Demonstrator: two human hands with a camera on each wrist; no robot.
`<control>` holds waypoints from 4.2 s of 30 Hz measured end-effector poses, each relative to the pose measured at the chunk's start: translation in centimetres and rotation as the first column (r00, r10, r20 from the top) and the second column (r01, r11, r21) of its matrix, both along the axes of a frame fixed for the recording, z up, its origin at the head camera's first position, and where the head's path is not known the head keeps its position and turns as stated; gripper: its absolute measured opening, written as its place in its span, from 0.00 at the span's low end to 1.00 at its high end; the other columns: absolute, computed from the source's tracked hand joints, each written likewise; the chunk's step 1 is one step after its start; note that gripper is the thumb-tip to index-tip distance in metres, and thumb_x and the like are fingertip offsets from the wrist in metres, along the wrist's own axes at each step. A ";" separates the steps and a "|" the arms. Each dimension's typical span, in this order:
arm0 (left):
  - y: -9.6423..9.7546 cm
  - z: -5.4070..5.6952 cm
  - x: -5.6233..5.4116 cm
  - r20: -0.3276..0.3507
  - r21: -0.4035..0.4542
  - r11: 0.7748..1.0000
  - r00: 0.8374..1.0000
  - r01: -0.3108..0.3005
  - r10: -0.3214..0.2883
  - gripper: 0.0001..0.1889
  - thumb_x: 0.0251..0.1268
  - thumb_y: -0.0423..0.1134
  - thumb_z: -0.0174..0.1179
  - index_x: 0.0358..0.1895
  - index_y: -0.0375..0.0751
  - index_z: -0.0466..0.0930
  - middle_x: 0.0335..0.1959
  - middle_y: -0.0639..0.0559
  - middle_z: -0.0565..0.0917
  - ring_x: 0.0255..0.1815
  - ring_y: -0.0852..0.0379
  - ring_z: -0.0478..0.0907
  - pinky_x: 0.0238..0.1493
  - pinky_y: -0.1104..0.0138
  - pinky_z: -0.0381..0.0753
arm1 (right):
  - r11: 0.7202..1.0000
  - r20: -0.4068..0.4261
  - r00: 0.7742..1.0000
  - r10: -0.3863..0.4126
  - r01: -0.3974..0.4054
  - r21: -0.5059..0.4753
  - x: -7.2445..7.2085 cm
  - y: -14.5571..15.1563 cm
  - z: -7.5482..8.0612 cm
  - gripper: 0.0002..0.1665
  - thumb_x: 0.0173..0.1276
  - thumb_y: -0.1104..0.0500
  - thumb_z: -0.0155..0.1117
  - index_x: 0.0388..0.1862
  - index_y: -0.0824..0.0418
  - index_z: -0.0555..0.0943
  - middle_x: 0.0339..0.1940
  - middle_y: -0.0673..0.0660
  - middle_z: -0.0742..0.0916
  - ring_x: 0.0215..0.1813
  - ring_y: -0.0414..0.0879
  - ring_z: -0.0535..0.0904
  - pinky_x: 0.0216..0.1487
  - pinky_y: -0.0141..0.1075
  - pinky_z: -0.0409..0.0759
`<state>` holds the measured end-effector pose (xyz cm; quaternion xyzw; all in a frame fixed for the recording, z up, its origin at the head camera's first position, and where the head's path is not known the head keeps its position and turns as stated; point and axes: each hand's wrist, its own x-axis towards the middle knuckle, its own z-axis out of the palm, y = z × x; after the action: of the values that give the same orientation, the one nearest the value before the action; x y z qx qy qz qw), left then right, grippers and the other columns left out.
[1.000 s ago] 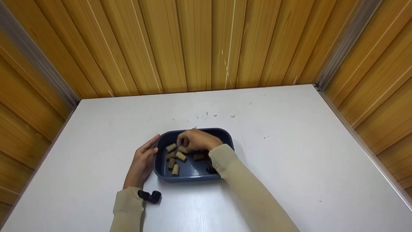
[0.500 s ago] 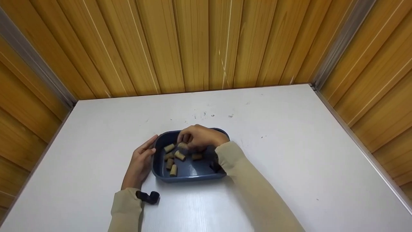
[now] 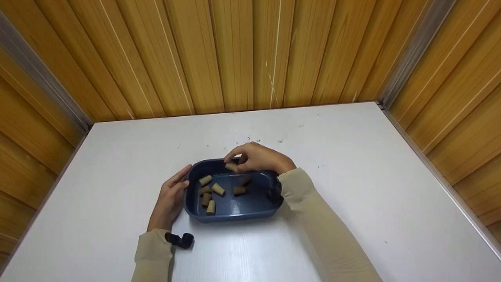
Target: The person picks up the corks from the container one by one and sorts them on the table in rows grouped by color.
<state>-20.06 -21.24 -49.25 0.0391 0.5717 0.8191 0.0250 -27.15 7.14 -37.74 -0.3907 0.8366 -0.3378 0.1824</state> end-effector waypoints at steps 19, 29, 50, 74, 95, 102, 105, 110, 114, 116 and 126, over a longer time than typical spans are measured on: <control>0.2 0.0 -0.1 0.001 0.007 1.000 1.000 -0.003 0.003 0.28 0.65 0.24 0.47 0.70 0.27 0.59 0.72 0.41 0.65 0.67 0.67 0.69 0.67 0.76 0.67 | 0.960 -0.090 0.982 -0.168 0.142 -0.241 0.2 6.2 0.4 0.23 0.63 0.60 0.67 0.57 0.62 0.80 0.54 0.58 0.85 0.45 0.50 0.85 0.48 0.37 0.84; 0.2 0.0 -0.1 0.003 -0.001 1.000 1.000 -0.010 0.010 0.29 0.64 0.23 0.46 0.70 0.26 0.58 0.73 0.40 0.63 0.65 0.69 0.70 0.66 0.76 0.67 | 0.908 -0.116 0.928 -0.355 0.312 -0.281 -0.1 9.7 -1.0 0.24 0.61 0.57 0.69 0.58 0.59 0.81 0.54 0.57 0.85 0.45 0.49 0.86 0.46 0.38 0.85; 0.0 -0.1 0.0 -0.006 -0.008 1.000 1.000 -0.023 0.023 0.29 0.64 0.23 0.47 0.70 0.25 0.58 0.71 0.43 0.67 0.65 0.70 0.69 0.67 0.78 0.65 | 0.838 0.003 0.846 -0.533 0.528 -0.142 -1.2 14.0 -5.6 0.26 0.61 0.60 0.69 0.59 0.61 0.79 0.55 0.64 0.84 0.47 0.53 0.86 0.48 0.38 0.81; 0.1 -0.1 -0.1 -0.001 -0.014 1.000 1.000 -0.011 0.011 0.29 0.64 0.25 0.47 0.70 0.27 0.59 0.74 0.40 0.61 0.72 0.64 0.63 0.69 0.76 0.63 | 0.842 0.026 0.843 -0.538 0.538 -0.039 -1.9 15.0 -8.1 0.23 0.61 0.64 0.67 0.56 0.64 0.80 0.52 0.65 0.85 0.54 0.58 0.81 0.56 0.49 0.78; 0.2 -0.1 -0.1 0.016 -0.012 1.000 1.000 -0.019 0.019 0.28 0.64 0.24 0.46 0.70 0.28 0.60 0.74 0.39 0.61 0.68 0.68 0.68 0.68 0.76 0.65 | 0.860 0.065 0.858 -0.509 0.510 -0.007 -1.9 15.2 -8.2 0.28 0.60 0.64 0.67 0.62 0.65 0.76 0.59 0.66 0.81 0.59 0.61 0.77 0.63 0.51 0.75; 0.1 -0.1 -0.1 0.014 -0.018 1.000 1.000 -0.016 0.016 0.28 0.65 0.24 0.47 0.70 0.28 0.60 0.74 0.40 0.62 0.67 0.69 0.68 0.67 0.76 0.66 | 0.860 0.059 0.859 -0.509 0.510 0.010 -1.8 15.0 -8.1 0.28 0.60 0.65 0.67 0.61 0.64 0.77 0.61 0.66 0.80 0.60 0.62 0.77 0.63 0.52 0.74; 0.1 -0.1 0.0 0.008 -0.019 1.000 1.000 -0.017 0.017 0.28 0.65 0.24 0.47 0.70 0.27 0.59 0.74 0.40 0.62 0.66 0.70 0.69 0.67 0.76 0.66 | 0.864 0.056 0.862 -0.504 0.504 0.007 -1.8 14.8 -8.1 0.28 0.60 0.65 0.67 0.61 0.64 0.77 0.60 0.66 0.81 0.59 0.62 0.77 0.62 0.52 0.75; 0.1 -0.1 0.0 0.011 -0.015 1.000 1.000 -0.023 0.023 0.28 0.65 0.24 0.47 0.70 0.27 0.60 0.73 0.40 0.62 0.67 0.68 0.68 0.68 0.76 0.66 | 0.860 0.063 0.858 -0.510 0.511 0.012 -1.8 14.8 -8.0 0.28 0.60 0.65 0.67 0.60 0.63 0.77 0.60 0.65 0.81 0.60 0.61 0.77 0.62 0.51 0.75; 0.1 0.0 0.0 0.018 0.009 1.000 1.000 -0.017 0.017 0.29 0.64 0.24 0.47 0.70 0.28 0.59 0.74 0.40 0.61 0.71 0.65 0.64 0.68 0.76 0.64 | 0.863 0.059 0.861 -0.504 0.504 0.020 -1.8 14.9 -7.6 0.28 0.59 0.64 0.67 0.61 0.63 0.77 0.61 0.65 0.80 0.60 0.60 0.77 0.63 0.52 0.75; 0.1 0.0 0.0 0.017 0.016 1.000 1.000 -0.016 0.016 0.29 0.64 0.24 0.47 0.70 0.28 0.59 0.74 0.40 0.61 0.72 0.64 0.63 0.68 0.76 0.64 | 0.867 0.053 0.866 -0.497 0.497 0.022 -1.8 14.9 -7.4 0.28 0.60 0.63 0.66 0.61 0.63 0.77 0.61 0.65 0.80 0.60 0.60 0.77 0.62 0.51 0.75; 0.2 0.1 0.0 0.012 0.020 0.999 1.000 -0.026 0.026 0.29 0.63 0.23 0.47 0.70 0.27 0.60 0.73 0.40 0.62 0.69 0.66 0.67 0.68 0.76 0.65 | 0.886 -0.003 0.886 -0.463 0.463 -0.003 -1.8 14.5 -5.2 0.26 0.64 0.64 0.63 0.62 0.67 0.75 0.61 0.67 0.79 0.59 0.61 0.78 0.60 0.51 0.77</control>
<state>-20.10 -21.09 -49.18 0.0270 0.5639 0.8252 0.0171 -28.97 21.66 -42.90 -0.1808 0.9057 -0.3716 0.0946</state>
